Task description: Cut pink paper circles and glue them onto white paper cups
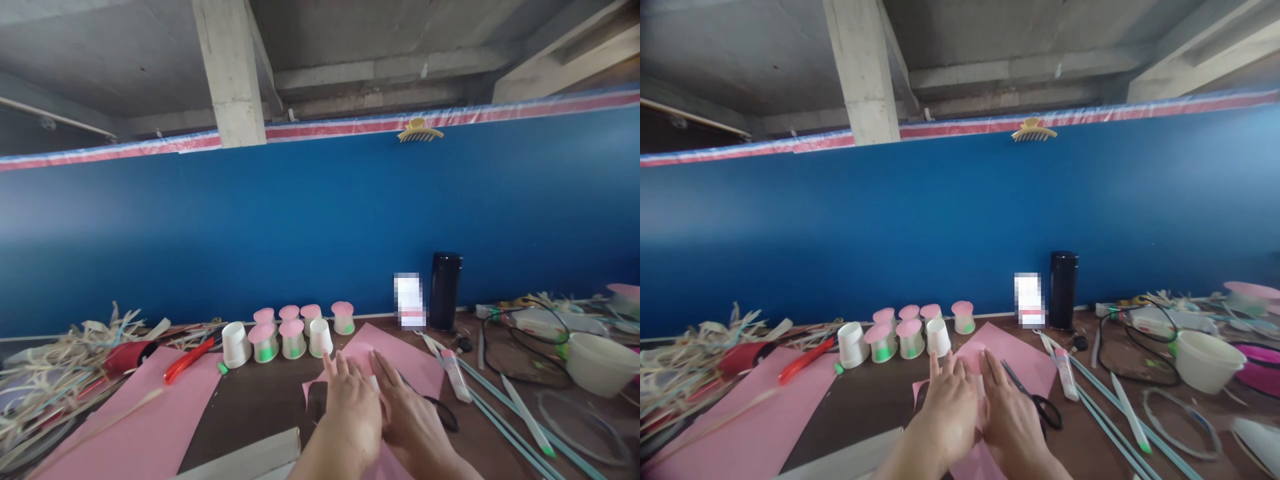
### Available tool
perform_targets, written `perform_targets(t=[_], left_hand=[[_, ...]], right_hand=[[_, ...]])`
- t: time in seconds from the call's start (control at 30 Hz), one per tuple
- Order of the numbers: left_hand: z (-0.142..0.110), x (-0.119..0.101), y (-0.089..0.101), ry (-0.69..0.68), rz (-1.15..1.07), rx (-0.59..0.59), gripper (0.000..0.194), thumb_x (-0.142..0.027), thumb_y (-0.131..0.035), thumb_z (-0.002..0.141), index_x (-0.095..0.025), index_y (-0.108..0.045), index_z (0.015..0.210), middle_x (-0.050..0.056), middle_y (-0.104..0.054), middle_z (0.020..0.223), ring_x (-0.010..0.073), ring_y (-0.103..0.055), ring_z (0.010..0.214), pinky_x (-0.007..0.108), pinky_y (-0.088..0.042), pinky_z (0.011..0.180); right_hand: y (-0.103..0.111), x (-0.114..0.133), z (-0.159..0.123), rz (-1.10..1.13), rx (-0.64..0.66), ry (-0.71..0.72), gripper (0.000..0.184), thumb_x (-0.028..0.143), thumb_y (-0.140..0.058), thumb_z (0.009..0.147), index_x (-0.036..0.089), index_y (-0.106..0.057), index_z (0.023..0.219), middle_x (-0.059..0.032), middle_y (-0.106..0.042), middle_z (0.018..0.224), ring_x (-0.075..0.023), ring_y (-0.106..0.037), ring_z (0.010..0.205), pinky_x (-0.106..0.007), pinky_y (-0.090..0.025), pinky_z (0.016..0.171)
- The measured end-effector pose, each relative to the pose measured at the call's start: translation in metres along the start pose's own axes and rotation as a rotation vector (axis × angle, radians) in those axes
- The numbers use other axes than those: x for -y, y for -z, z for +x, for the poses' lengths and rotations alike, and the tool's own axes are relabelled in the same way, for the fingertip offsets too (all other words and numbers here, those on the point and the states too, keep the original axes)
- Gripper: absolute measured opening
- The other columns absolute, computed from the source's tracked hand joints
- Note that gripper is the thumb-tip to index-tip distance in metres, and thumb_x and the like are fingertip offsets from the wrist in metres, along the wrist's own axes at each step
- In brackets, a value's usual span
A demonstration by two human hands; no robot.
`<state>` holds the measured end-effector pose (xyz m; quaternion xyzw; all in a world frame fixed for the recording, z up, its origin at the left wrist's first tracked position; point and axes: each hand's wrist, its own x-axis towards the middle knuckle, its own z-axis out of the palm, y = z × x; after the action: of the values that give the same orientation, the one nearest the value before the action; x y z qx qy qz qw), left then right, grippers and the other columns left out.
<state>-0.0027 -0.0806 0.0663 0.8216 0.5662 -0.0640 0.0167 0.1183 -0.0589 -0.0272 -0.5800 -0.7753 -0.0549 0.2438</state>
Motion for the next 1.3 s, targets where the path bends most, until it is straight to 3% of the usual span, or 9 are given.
perform_targets(t=[0.1,0.27,0.47,0.63,1.03,1.3], left_hand=[[0.0,0.0,-0.001,-0.003,-0.012,0.006,0.068,-0.031,-0.055,0.075,-0.002,-0.04,0.135,0.028,-0.037,0.138,0.044,-0.019,0.133,0.066,-0.002,0.105],[0.001,-0.002,-0.004,0.026,0.033,0.016,0.07,-0.035,-0.053,0.076,-0.008,-0.035,0.139,0.023,-0.034,0.141,0.0436,-0.019,0.133,0.066,-0.004,0.105],[0.006,-0.007,-0.01,0.026,0.009,-0.043,0.074,-0.029,-0.052,0.077,-0.009,-0.025,0.142,0.019,-0.02,0.147,0.0403,-0.007,0.137,0.065,-0.001,0.106],[0.011,-0.012,-0.017,0.043,-0.036,-0.092,0.054,-0.024,-0.04,0.085,-0.008,-0.039,0.136,0.02,-0.034,0.141,0.0343,-0.02,0.136,0.062,0.002,0.108],[0.02,-0.015,-0.036,0.07,-0.003,-0.214,0.054,-0.025,-0.049,0.08,-0.016,-0.046,0.133,0.016,-0.041,0.139,0.0373,-0.024,0.134,0.064,0.002,0.107],[0.022,-0.018,-0.05,0.071,0.06,-0.402,0.052,-0.025,-0.053,0.077,-0.018,-0.051,0.129,0.016,-0.052,0.13,0.0383,-0.034,0.128,0.066,-0.008,0.105]], right_hand=[[0.0,0.0,0.0,-0.01,0.011,0.003,0.071,0.007,-0.042,0.078,0.025,-0.025,0.144,-0.0053,-0.037,0.146,-0.0224,-0.066,0.097,-0.026,-0.053,0.056],[-0.002,-0.002,-0.002,-0.005,-0.008,0.014,0.072,0.007,-0.043,0.077,0.025,-0.023,0.145,-0.0071,-0.039,0.145,-0.0232,-0.067,0.093,-0.028,-0.054,0.057],[0.003,0.0,-0.001,0.037,-0.012,0.009,0.065,0.012,-0.043,0.081,0.026,-0.029,0.143,-0.0052,-0.038,0.146,-0.022,-0.065,0.101,-0.024,-0.054,0.056],[0.015,0.005,0.001,0.047,0.045,0.009,0.059,0.016,-0.046,0.081,0.021,-0.038,0.139,-0.0085,-0.037,0.146,-0.0239,-0.064,0.104,-0.024,-0.054,0.053],[0.015,0.007,-0.003,-0.048,0.043,0.038,0.064,0.009,-0.046,0.077,0.024,-0.039,0.139,-0.0063,-0.04,0.143,-0.0237,-0.069,0.09,-0.027,-0.056,0.056],[0.02,0.011,-0.002,-0.108,0.08,0.041,0.063,0.01,-0.043,0.078,0.018,-0.038,0.139,-0.0087,-0.039,0.143,-0.023,-0.071,0.081,-0.029,-0.057,0.056]])
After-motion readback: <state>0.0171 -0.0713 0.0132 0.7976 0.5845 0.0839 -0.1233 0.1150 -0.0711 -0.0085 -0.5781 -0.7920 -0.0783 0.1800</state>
